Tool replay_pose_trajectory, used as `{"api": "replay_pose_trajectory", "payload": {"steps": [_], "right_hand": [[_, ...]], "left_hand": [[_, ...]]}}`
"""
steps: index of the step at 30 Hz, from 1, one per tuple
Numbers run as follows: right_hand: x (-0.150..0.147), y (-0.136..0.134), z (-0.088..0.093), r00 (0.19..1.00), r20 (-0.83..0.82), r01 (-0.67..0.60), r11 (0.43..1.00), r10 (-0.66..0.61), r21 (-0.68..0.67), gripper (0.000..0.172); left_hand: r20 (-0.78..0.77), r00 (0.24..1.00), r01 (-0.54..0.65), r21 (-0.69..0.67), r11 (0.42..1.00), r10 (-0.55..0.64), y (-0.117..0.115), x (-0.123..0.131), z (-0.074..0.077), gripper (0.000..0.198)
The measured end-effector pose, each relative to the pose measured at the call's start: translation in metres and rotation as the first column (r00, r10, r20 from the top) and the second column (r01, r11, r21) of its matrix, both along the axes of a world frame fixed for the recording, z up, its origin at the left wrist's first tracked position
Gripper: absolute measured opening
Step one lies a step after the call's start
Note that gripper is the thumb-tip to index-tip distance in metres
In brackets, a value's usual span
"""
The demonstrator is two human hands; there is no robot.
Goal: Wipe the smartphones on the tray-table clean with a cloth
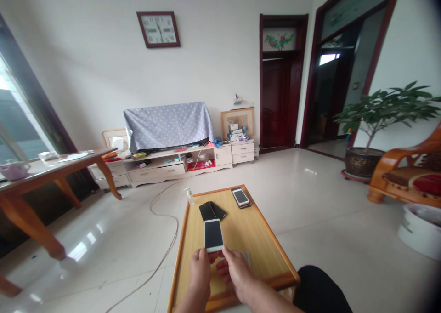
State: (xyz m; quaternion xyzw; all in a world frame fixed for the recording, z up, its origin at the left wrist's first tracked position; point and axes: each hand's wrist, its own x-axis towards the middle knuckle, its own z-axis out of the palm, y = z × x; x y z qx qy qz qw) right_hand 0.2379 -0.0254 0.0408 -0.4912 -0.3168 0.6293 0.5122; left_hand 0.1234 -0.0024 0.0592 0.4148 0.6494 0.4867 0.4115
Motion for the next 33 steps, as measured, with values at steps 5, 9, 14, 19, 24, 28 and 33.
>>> {"api": "replay_pose_trajectory", "payload": {"steps": [5, 9, 14, 19, 24, 28, 33], "right_hand": [[0.006, 0.012, 0.003, 0.995, -0.039, 0.093, 0.994, -0.091, 0.049, 0.043], [0.021, 0.025, 0.003, 0.975, -0.058, 0.218, 0.974, -0.214, 0.056, 0.037], [0.047, 0.058, 0.004, 0.964, -0.051, 0.266, 0.958, -0.262, 0.104, 0.032], [0.085, 0.114, -0.002, 0.948, -0.006, 0.316, 0.936, -0.319, 0.155, 0.035], [0.116, 0.167, -0.017, 0.946, 0.014, 0.318, 0.936, -0.324, 0.152, 0.034], [0.131, 0.196, -0.030, 0.952, 0.013, 0.300, 0.945, -0.304, 0.128, 0.034], [0.145, 0.220, -0.044, 0.961, -0.008, 0.275, 0.957, -0.275, 0.093, 0.035]], "left_hand": [[0.071, 0.992, 0.104, 0.011, 0.995, -0.104, 0.005, 0.020, -0.006, 0.035], [-0.025, 0.976, 0.219, 0.091, 0.971, -0.218, 0.015, 0.031, -0.003, 0.041], [-0.266, 0.917, 0.336, 0.112, 0.935, -0.298, 0.029, 0.016, -0.005, 0.045], [-0.641, 0.752, 0.228, 0.035, 0.973, -0.153, 0.039, -0.020, -0.021, 0.036], [-0.701, 0.694, 0.245, 0.019, 0.969, -0.161, 0.048, -0.028, -0.034, 0.032], [-0.731, 0.659, 0.244, -0.017, 0.970, -0.179, 0.057, -0.026, -0.043, 0.035], [-0.753, 0.633, 0.236, -0.031, 0.971, -0.177, 0.065, -0.025, -0.048, 0.038]]}}
